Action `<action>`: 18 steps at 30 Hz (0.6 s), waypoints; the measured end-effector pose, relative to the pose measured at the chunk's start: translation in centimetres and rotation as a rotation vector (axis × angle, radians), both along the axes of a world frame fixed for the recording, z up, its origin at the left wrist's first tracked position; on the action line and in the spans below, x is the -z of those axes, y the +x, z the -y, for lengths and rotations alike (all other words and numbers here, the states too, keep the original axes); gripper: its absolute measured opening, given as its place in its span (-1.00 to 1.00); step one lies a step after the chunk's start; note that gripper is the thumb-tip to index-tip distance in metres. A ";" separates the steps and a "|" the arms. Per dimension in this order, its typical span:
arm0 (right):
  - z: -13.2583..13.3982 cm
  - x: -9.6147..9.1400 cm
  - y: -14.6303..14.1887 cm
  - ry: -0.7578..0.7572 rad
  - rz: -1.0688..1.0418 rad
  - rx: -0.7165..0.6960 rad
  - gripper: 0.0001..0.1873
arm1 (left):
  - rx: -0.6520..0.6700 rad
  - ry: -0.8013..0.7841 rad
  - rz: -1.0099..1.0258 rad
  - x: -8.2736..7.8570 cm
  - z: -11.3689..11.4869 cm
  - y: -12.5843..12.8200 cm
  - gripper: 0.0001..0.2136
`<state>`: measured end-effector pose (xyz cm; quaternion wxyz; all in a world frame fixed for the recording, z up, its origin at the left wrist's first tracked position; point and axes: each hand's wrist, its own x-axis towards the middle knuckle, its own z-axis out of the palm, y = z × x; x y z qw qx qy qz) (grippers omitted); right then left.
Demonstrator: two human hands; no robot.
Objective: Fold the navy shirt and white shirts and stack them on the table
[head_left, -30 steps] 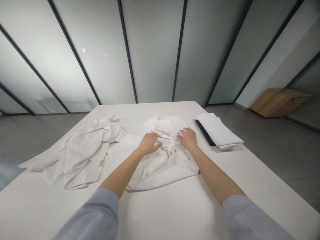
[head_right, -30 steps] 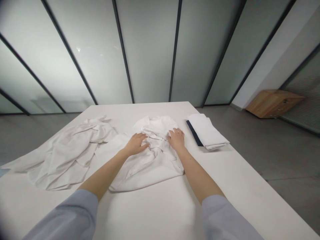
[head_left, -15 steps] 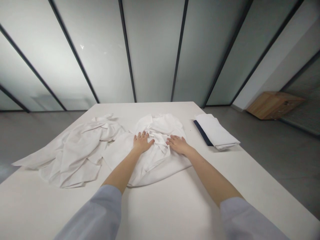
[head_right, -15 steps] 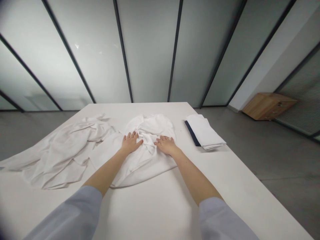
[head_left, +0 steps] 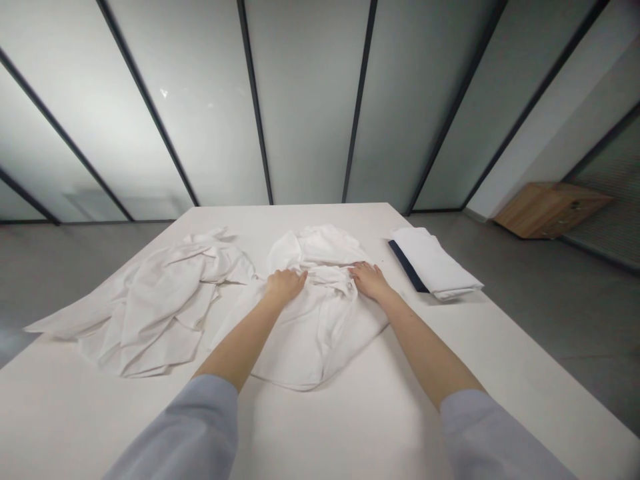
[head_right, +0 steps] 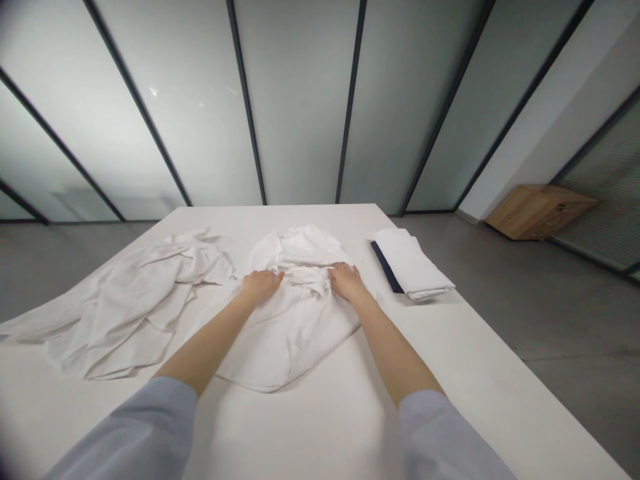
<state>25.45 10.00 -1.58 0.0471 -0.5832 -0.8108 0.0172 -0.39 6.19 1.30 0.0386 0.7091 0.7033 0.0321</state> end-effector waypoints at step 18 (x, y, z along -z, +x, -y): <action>0.9 2.1 -2.8 0.087 -0.299 -0.240 -0.59 | 0.082 0.028 0.033 3.3 -0.6 1.5 -0.29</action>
